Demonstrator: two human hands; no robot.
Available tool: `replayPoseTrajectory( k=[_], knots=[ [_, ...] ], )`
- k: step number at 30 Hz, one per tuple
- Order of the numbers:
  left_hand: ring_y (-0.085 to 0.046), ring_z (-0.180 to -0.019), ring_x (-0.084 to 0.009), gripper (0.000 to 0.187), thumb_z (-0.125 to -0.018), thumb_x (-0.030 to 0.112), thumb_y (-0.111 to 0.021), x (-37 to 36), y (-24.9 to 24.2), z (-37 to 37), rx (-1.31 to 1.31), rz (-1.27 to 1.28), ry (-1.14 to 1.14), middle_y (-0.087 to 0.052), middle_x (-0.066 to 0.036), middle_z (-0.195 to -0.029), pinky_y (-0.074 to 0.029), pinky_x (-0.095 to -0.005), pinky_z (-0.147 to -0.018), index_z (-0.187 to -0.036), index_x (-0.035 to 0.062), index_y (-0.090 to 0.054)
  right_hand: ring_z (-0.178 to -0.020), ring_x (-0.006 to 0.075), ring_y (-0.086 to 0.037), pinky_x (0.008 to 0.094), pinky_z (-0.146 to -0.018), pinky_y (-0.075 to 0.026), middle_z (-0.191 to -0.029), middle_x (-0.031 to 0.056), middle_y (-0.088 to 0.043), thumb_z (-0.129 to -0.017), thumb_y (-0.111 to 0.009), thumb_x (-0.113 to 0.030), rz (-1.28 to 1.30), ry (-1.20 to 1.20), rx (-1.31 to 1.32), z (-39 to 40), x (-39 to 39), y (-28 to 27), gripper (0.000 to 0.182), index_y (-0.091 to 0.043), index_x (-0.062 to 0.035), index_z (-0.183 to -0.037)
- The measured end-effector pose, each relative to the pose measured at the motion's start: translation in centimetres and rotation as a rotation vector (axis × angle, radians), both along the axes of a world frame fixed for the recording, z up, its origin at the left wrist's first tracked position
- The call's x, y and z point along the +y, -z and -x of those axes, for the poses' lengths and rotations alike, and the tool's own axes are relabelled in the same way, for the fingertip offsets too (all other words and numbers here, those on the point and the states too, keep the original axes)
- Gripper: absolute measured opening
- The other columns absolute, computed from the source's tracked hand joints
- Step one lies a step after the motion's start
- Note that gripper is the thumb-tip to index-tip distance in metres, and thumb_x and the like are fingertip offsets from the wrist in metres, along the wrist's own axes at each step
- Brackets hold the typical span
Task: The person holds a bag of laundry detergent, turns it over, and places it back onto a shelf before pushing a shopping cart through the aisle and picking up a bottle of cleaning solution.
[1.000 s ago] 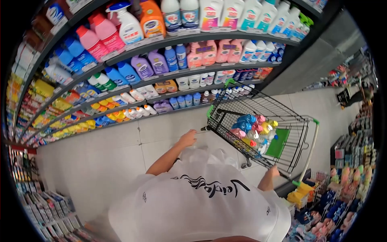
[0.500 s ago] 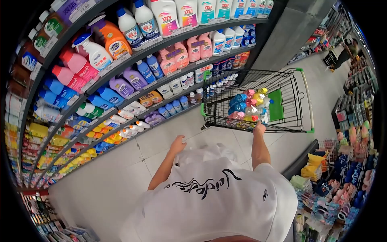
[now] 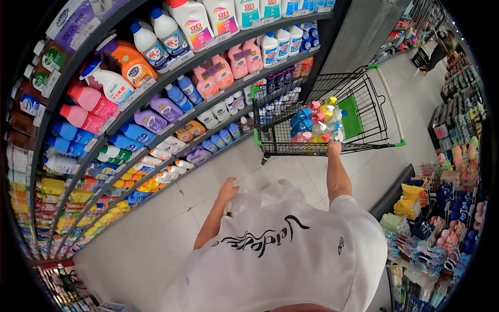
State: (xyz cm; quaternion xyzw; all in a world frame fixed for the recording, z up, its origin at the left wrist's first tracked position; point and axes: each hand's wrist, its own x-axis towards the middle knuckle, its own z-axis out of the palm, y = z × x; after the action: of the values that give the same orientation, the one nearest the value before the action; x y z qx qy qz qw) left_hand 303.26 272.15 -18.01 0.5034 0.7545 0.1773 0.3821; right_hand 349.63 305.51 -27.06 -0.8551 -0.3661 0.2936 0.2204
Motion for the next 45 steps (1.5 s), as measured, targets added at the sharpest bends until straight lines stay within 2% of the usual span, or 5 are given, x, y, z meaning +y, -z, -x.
replayPoseTrajectory(
  k=[4,9,20,35,45],
  knots=[
    [-0.062,-0.093,-0.031,0.047,-0.08,0.019,-0.063,1.2,0.5,-0.6,0.018,-0.005,0.051,-0.053,-0.016,-0.123,-0.048,-0.0389,-0.085,-0.121,0.0026,-0.05,-0.072,0.0329,-0.068,0.0398,-0.065,-0.054,-0.082,0.021,-0.068,-0.087,-0.055,-0.031,0.103,0.033,0.111,2.5,-2.0,-5.7,0.039,-0.066,0.0063,-0.088],
    [-0.06,-0.097,-0.0331,0.048,-0.08,0.018,-0.062,7.2,-1.6,-1.8,-0.028,-0.031,0.148,-0.051,-0.019,-0.126,-0.047,-0.0396,-0.087,-0.124,0.002,-0.048,-0.051,0.0257,-0.064,0.0373,-0.049,-0.05,-0.055,0.0142,-0.061,-0.093,-0.045,-0.021,0.055,-0.138,0.031,2.3,-2.8,-3.5,0.04,-0.062,0.0021,-0.065],
    [-0.047,-0.125,-0.0312,0.073,-0.079,0.018,-0.06,23.5,-3.7,-5.3,0.32,0.212,0.467,-0.018,-0.003,-0.155,-0.044,-0.0431,-0.097,-0.144,0.0122,-0.027,-0.045,0.0296,-0.06,0.0399,-0.041,-0.049,-0.059,0.0196,-0.06,-0.089,-0.045,-0.029,0.048,-0.062,0.226,3.2,-6.6,-4.7,0.042,-0.059,0.0068,-0.071],
    [-0.055,-0.109,-0.0325,0.07,-0.073,0.01,-0.06,13.4,0.9,-4.8,0.347,-0.029,0.349,-0.035,0.003,-0.148,-0.05,-0.0428,-0.086,-0.138,0.0225,-0.038,-0.046,0.0243,-0.061,0.0337,-0.043,-0.049,-0.058,0.0155,-0.062,-0.092,-0.051,-0.036,-0.06,-0.028,0.166,1.9,-11.7,-2.7,0.045,-0.053,0.0085,-0.084],
    [-0.055,-0.108,-0.0323,0.068,-0.072,0.006,-0.06,10.0,0.8,-3.7,0.444,-0.046,0.329,-0.038,0.005,-0.145,-0.046,-0.0476,-0.087,-0.135,0.0243,-0.04,-0.058,0.0229,-0.066,0.029,-0.042,-0.049,-0.08,0.0165,-0.067,-0.09,-0.05,-0.055,-0.111,0.275,0.769,-1.8,-15.4,-4.8,0.06,-0.05,0.0027,-0.105]
  ],
)
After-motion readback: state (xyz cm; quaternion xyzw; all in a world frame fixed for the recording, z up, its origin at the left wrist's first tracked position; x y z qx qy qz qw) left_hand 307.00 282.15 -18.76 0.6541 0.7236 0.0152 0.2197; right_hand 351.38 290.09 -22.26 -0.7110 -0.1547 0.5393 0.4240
